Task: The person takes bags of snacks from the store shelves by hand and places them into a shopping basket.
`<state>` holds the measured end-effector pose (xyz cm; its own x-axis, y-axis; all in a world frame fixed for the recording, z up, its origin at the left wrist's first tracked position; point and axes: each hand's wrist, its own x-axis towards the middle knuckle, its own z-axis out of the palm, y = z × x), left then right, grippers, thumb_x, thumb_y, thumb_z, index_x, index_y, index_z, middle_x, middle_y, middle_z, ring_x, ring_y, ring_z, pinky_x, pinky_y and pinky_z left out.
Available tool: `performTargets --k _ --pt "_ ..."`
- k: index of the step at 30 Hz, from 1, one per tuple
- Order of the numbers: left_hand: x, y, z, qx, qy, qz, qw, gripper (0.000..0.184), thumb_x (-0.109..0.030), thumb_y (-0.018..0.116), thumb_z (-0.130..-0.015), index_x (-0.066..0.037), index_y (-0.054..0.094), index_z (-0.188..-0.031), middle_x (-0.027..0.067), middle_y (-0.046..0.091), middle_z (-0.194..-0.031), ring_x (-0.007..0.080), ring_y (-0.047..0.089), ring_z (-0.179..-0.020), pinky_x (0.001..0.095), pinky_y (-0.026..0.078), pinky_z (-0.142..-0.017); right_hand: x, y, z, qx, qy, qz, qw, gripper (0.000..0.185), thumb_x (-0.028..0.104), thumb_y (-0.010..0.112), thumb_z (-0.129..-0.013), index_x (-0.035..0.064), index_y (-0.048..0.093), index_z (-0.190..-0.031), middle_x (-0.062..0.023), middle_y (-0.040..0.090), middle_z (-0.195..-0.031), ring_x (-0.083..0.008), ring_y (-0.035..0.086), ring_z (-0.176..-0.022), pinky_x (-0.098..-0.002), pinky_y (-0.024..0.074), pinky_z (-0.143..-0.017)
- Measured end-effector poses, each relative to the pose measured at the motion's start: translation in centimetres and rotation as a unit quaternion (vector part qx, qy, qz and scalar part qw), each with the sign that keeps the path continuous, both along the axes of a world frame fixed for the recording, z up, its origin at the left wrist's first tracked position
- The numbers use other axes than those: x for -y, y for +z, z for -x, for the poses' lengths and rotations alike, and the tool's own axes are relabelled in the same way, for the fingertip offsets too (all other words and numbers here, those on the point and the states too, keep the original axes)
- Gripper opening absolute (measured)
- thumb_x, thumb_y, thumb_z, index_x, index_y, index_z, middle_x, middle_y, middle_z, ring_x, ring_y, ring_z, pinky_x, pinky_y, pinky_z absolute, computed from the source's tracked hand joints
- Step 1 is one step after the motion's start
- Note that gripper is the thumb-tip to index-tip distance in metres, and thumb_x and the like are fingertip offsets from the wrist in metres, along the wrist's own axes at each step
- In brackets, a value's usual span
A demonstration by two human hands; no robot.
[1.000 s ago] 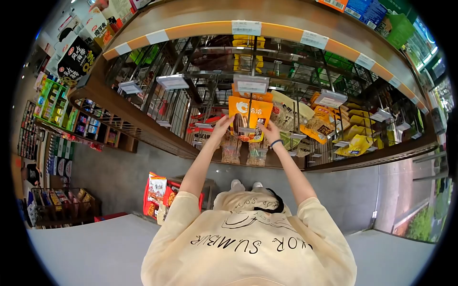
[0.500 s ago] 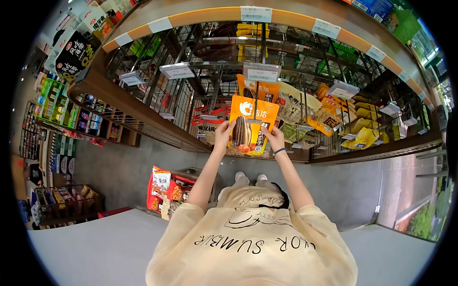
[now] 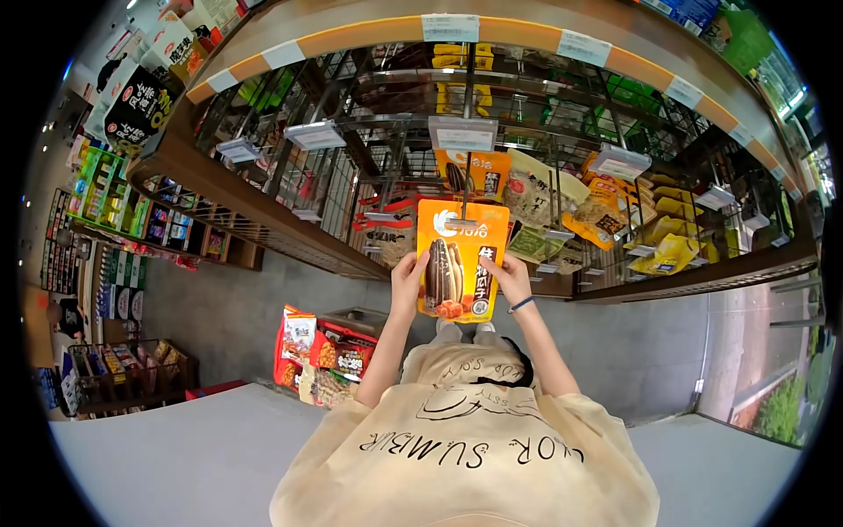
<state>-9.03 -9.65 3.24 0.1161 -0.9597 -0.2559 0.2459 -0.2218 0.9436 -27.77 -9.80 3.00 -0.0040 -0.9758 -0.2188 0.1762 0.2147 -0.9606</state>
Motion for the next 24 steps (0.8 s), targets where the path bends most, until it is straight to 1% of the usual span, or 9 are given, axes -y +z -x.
performTargets --k 1,2,4,8,12,15,19,23,24 --pt "-0.2 0.1 0.1 -0.004 0.01 -0.003 1.0 0.017 -0.02 0.053 -0.08 -0.003 0.055 -0.077 -0.0046 0.051 -0.067 0.0012 0.043 -0.061 0.0159 0.034 -0.056 -0.3 0.4 0.1 0.007 0.004 -0.008 1.0 0.02 0.013 0.06 -0.073 -0.0016 0.057 -0.087 -0.0035 0.059 -0.076 -0.0066 0.053 -0.064 -0.0192 0.0423 -0.057" --pt "-0.4 0.3 0.0 -0.004 0.009 -0.003 1.0 0.017 -0.02 0.053 -0.08 -0.003 0.055 -0.077 -0.0046 0.051 -0.067 0.0012 0.043 -0.061 0.0159 0.034 -0.056 -0.4 0.7 0.1 0.006 0.003 -0.009 1.0 0.02 0.013 0.06 -0.073 -0.0016 0.057 -0.087 -0.0035 0.059 -0.076 -0.0066 0.053 -0.064 -0.0192 0.0423 -0.057" --pt "-0.8 0.3 -0.1 -0.018 -0.003 -0.002 1.0 0.013 -0.015 0.052 -0.08 -0.002 0.055 -0.079 -0.0031 0.054 -0.073 0.0015 0.045 -0.068 0.0164 0.034 -0.063 -0.8 1.2 0.1 0.009 0.008 -0.004 1.0 0.02 0.013 0.06 -0.073 -0.0015 0.057 -0.087 -0.0036 0.059 -0.076 -0.0065 0.053 -0.064 -0.0191 0.0423 -0.056" --pt "-1.2 -0.3 -0.2 -0.023 0.006 0.004 1.0 0.013 -0.015 0.051 -0.08 -0.002 0.055 -0.08 -0.0028 0.054 -0.073 0.0019 0.046 -0.068 0.0164 0.034 -0.063 -1.0 1.0 0.2 0.021 0.015 0.01 1.0 0.02 0.013 0.06 -0.073 -0.0016 0.057 -0.087 -0.0036 0.059 -0.077 -0.0063 0.053 -0.065 -0.0189 0.0421 -0.056" --pt "-1.7 1.2 0.6 -0.033 0.027 0.002 0.999 0.012 -0.014 0.051 -0.08 -0.002 0.055 -0.079 -0.0028 0.054 -0.073 0.0021 0.046 -0.067 0.0163 0.034 -0.063 -1.2 1.7 0.4 0.014 0.018 -0.003 1.0 0.02 0.013 0.06 -0.073 -0.0019 0.057 -0.086 -0.0032 0.059 -0.077 -0.0057 0.053 -0.065 -0.0186 0.042 -0.057" --pt "-2.0 0.9 0.5 -0.018 0.03 0.004 0.999 0.012 -0.015 0.051 -0.08 -0.003 0.055 -0.079 -0.0032 0.054 -0.073 0.0021 0.046 -0.068 0.0165 0.035 -0.063 -1.0 1.9 0.5 0.02 0.033 0.016 0.999 0.015 0.011 0.058 -0.074 -0.001 0.056 -0.083 -0.0022 0.058 -0.076 -0.0054 0.052 -0.065 -0.0185 0.0411 -0.057" --pt "-2.6 0.8 0.9 -0.036 0.051 0.008 0.998 0.013 -0.015 0.051 -0.08 -0.003 0.055 -0.079 -0.0032 0.054 -0.073 0.0019 0.046 -0.068 0.0165 0.035 -0.063 -0.8 1.9 0.9 0.025 0.06 0.018 0.998 0.016 0.012 0.059 -0.074 -0.0009 0.057 -0.084 -0.0023 0.058 -0.076 -0.0052 0.052 -0.065 -0.0185 0.0411 -0.057" --pt "-3.9 0.2 1.1 -0.015 0.066 -0.002 0.998 0.013 -0.016 0.051 -0.08 -0.003 0.056 -0.08 -0.0033 0.055 -0.073 0.0017 0.046 -0.067 0.0165 0.035 -0.064 -1.1 1.1 1.2 0.035 0.086 0.001 0.996 0.018 0.012 0.059 -0.074 -0.0019 0.057 -0.085 -0.0029 0.058 -0.077 -0.0056 0.053 -0.065 -0.0185 0.0417 -0.056" --pt "-4.3 0.0 1.1 -0.011 0.065 -0.008 0.998 0.014 -0.016 0.051 -0.08 -0.003 0.056 -0.08 -0.0034 0.055 -0.073 0.0017 0.046 -0.067 0.0166 0.035 -0.064 -1.4 0.9 1.2 0.02 0.09 -0.003 0.996 0.019 0.013 0.059 -0.074 -0.002 0.057 -0.085 -0.003 0.058 -0.077 -0.0057 0.053 -0.065 -0.0184 0.0416 -0.056"
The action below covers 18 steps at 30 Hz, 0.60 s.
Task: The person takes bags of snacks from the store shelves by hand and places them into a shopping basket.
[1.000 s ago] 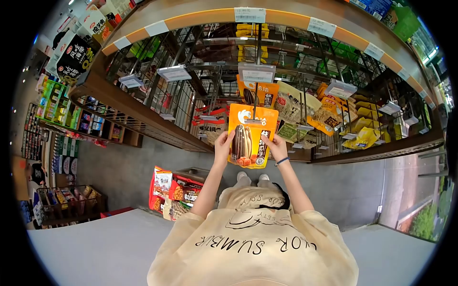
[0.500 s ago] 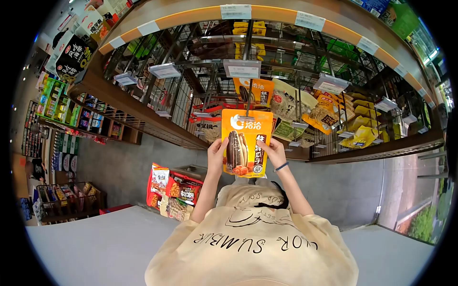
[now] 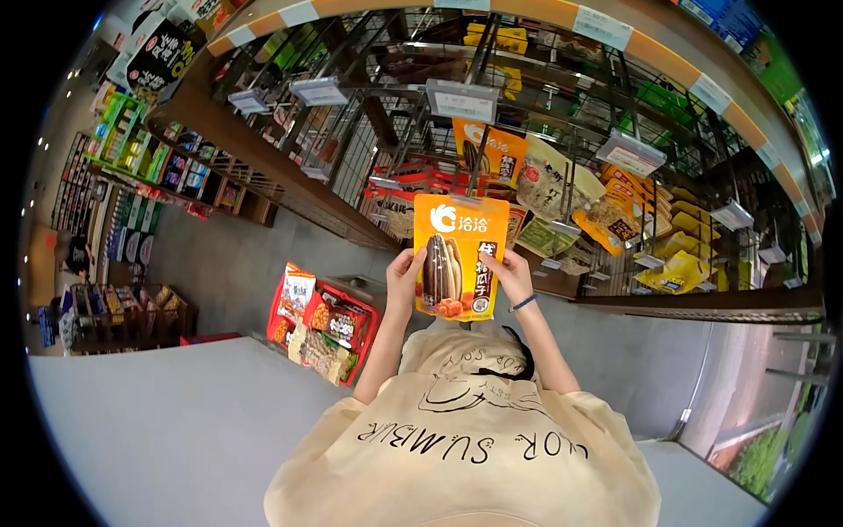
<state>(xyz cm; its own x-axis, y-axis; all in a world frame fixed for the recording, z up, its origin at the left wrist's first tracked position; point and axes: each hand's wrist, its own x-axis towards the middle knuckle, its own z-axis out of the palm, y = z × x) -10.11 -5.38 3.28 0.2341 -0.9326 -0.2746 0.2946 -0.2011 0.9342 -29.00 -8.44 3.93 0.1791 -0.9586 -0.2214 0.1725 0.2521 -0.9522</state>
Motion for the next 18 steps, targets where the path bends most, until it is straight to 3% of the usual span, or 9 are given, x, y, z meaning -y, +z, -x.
performTargets --k 10,16,18 --pt "-6.3 -1.5 2.6 -0.037 0.114 -0.089 0.989 0.015 -0.019 0.052 -0.08 -0.004 0.057 -0.081 -0.0036 0.056 -0.076 0.0018 0.047 -0.071 0.017 0.034 -0.066 -2.3 -3.1 1.2 -0.008 0.096 -0.111 0.989 0.02 0.013 0.06 -0.073 -0.0017 0.057 -0.086 -0.0026 0.058 -0.076 -0.0053 0.052 -0.064 -0.0178 0.0411 -0.056" --pt "-10.4 -1.5 4.5 -0.065 0.206 -0.173 0.961 0.02 -0.023 0.052 -0.079 -0.005 0.057 -0.082 -0.0045 0.054 -0.073 0.0017 0.045 -0.065 0.0169 0.034 -0.058 -3.5 -5.3 1.4 0.019 0.163 -0.171 0.971 0.02 0.009 0.057 -0.075 -0.0018 0.053 -0.092 -0.003 0.057 -0.084 -0.0062 0.052 -0.073 -0.0177 0.0411 -0.063" --pt "-11.8 -3.5 4.4 -0.038 0.235 -0.106 0.965 0.021 -0.026 0.052 -0.079 -0.006 0.057 -0.081 -0.0052 0.053 -0.071 0.0009 0.044 -0.064 0.0166 0.034 -0.05 -3.9 -5.6 1.0 0.018 0.209 -0.16 0.964 0.02 0.012 0.056 -0.076 0.0024 0.053 -0.093 -0.0003 0.057 -0.082 -0.0053 0.053 -0.072 -0.0163 0.0407 -0.061"
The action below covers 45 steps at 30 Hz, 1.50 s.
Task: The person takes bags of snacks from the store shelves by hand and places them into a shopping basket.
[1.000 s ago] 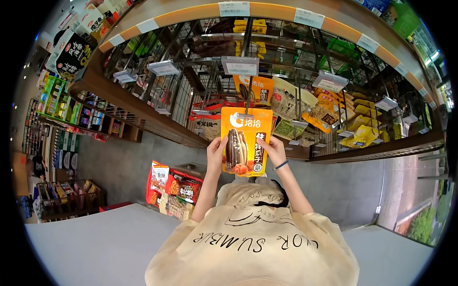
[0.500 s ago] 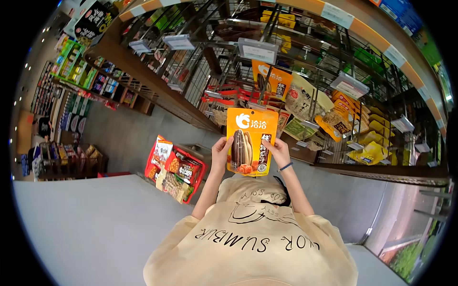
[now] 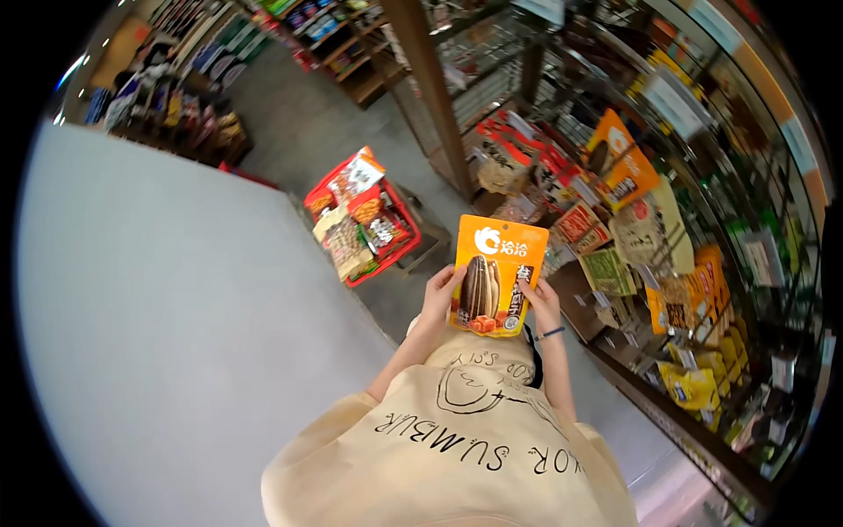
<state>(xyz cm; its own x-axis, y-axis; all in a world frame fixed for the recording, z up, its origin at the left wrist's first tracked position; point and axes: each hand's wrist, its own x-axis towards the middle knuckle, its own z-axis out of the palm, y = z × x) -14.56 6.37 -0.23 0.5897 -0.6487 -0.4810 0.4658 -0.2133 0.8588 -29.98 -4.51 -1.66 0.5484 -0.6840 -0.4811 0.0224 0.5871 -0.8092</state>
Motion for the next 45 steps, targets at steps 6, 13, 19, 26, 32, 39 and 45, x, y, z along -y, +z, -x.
performTargets --k 6,13,19,26,32,39,45 --pt "-2.2 1.8 -1.6 -0.071 0.065 -0.057 0.994 0.022 -0.028 0.052 -0.079 -0.007 0.057 -0.081 -0.0053 0.051 -0.071 0.0014 0.044 -0.063 0.0162 0.034 -0.05 -1.7 -0.9 -1.1 0.002 0.109 -0.051 0.993 0.019 0.008 0.055 -0.076 -0.0011 0.051 -0.092 -0.0047 0.058 -0.084 -0.0068 0.053 -0.073 -0.0175 0.0406 -0.063" --pt "-4.4 0.8 -3.6 -0.062 0.113 -0.003 0.992 0.019 -0.024 0.053 -0.079 -0.006 0.056 -0.084 -0.0042 0.053 -0.077 0.0022 0.046 -0.07 0.0166 0.035 -0.064 -2.6 -1.3 -4.1 0.024 0.176 -0.003 0.984 0.017 0.008 0.055 -0.076 -0.0018 0.053 -0.09 -0.003 0.057 -0.081 -0.0051 0.052 -0.07 -0.0171 0.0404 -0.061" --pt "-9.0 1.9 -7.2 0.013 0.087 -0.047 0.995 0.019 -0.023 0.053 -0.079 -0.004 0.057 -0.08 -0.0043 0.052 -0.072 0.0022 0.044 -0.07 0.0169 0.034 -0.065 -4.3 -1.7 -9.6 -0.011 0.26 0.025 0.965 0.017 0.014 0.06 -0.074 0.0003 0.057 -0.083 -0.0011 0.057 -0.076 -0.0047 0.052 -0.064 -0.0181 0.0411 -0.055" --pt "-14.7 0.7 -15.3 0.045 0.076 -0.079 0.993 0.026 -0.024 0.051 -0.08 -0.002 0.055 -0.094 -0.0023 0.054 -0.082 0.0037 0.045 -0.077 0.0179 0.035 -0.07 -8.7 -1.1 -19.9 -0.017 0.328 0.058 0.943 0.022 0.017 0.06 -0.074 -0.0015 0.055 -0.086 -0.0025 0.057 -0.079 -0.0065 0.052 -0.068 -0.0197 0.0417 -0.059" --pt "-21.5 -4.2 -24.5 -0.097 0.134 -0.026 0.986 0.03 -0.031 0.046 -0.082 -0.005 0.053 -0.096 -0.0008 0.055 -0.088 0.0061 0.048 -0.082 0.0202 0.037 -0.073 -14.2 -3.4 -28.9 -0.067 0.271 0.071 0.958 0.025 0.017 0.059 -0.075 -0.0012 0.053 -0.09 -0.0022 0.056 -0.082 -0.0071 0.051 -0.071 -0.0197 0.0414 -0.06" --pt "-28.0 -5.4 -33.5 -0.2 0.176 0.021 0.964 0.041 -0.038 0.039 -0.083 -0.006 0.046 -0.106 0.0051 0.053 -0.098 0.0129 0.048 -0.093 0.0276 0.037 -0.081 -21.0 -5.4 -40.2 -0.02 0.141 0.003 0.99 0.031 0.018 0.057 -0.076 -0.001 0.048 -0.1 -0.0028 0.053 -0.094 -0.0073 0.048 -0.081 -0.0204 0.0395 -0.067" --pt "-27.8 -4.2 -37.2 -0.18 0.191 0.011 0.965 0.041 -0.022 0.054 -0.078 -0.006 0.038 -0.112 0.0038 0.048 -0.106 0.0122 0.048 -0.096 0.029 0.039 -0.08 -24.7 -5.1 -46.0 -0.059 0.102 -0.045 0.992 0.031 0.027 0.057 -0.076 0.0016 0.052 -0.094 0.0004 0.054 -0.083 -0.0059 0.05 -0.075 -0.0181 0.0391 -0.061"
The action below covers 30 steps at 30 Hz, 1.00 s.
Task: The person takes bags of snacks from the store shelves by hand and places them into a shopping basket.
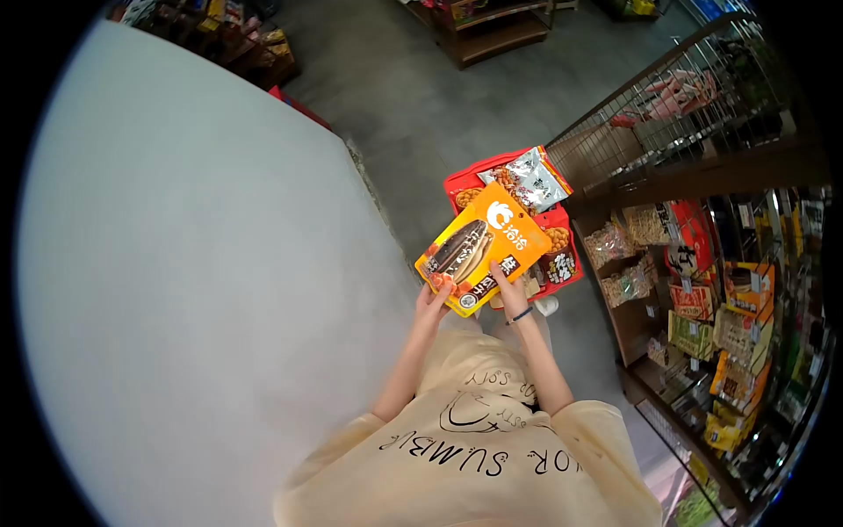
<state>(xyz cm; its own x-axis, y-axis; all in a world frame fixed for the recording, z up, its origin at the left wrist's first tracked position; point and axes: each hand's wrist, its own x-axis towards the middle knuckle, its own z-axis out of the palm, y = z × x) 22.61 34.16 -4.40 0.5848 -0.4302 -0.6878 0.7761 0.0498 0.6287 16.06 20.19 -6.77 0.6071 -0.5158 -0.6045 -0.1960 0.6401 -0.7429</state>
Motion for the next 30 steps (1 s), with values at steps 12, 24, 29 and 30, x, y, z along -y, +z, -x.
performTargets --k 12,24,29,30 --pt "5.0 -8.1 -10.1 0.016 -0.154 -0.061 0.986 0.041 -0.029 0.057 -0.075 -0.007 0.045 -0.109 -0.0003 0.051 -0.102 0.0093 0.046 -0.096 0.0269 0.033 -0.084 4.4 -5.9 -4.4 0.03 -0.168 -0.257 0.951 0.033 0.018 0.057 -0.075 0.011 0.043 -0.104 -0.0038 0.043 -0.107 -0.0166 0.04 -0.102 -0.032 0.0342 -0.085" --pt "8.1 -15.1 -12.6 -0.045 -0.171 -0.083 0.981 0.039 -0.029 0.062 -0.071 -0.015 0.05 -0.105 -0.0037 0.051 -0.102 0.0086 0.041 -0.1 0.0334 0.022 -0.089 6.7 -13.2 -8.2 -0.145 -0.239 -0.265 0.923 0.041 0.022 0.067 -0.066 0.0075 0.047 -0.098 -0.0029 0.05 -0.098 -0.0154 0.045 -0.096 -0.0361 0.0385 -0.081" --pt "9.0 -15.5 -13.0 -0.046 -0.139 -0.126 0.981 0.038 -0.02 0.06 -0.074 -0.008 0.047 -0.107 -0.0016 0.052 -0.102 0.009 0.047 -0.095 0.0238 0.035 -0.083 7.3 -14.2 -9.6 -0.209 -0.265 -0.247 0.908 0.039 0.02 0.067 -0.066 0.0058 0.049 -0.097 -0.0047 0.052 -0.095 -0.0147 0.051 -0.086 -0.0331 0.0456 -0.066" --pt "9.0 -15.9 -13.1 -0.048 -0.138 -0.127 0.981 0.038 -0.02 0.06 -0.074 -0.008 0.047 -0.107 -0.0016 0.052 -0.102 0.009 0.047 -0.095 0.0238 0.035 -0.083 7.2 -14.2 -9.8 -0.223 -0.282 -0.228 0.905 0.038 0.022 0.067 -0.066 0.0046 0.05 -0.095 -0.0045 0.054 -0.091 -0.0144 0.053 -0.079 -0.0305 0.0465 -0.061"
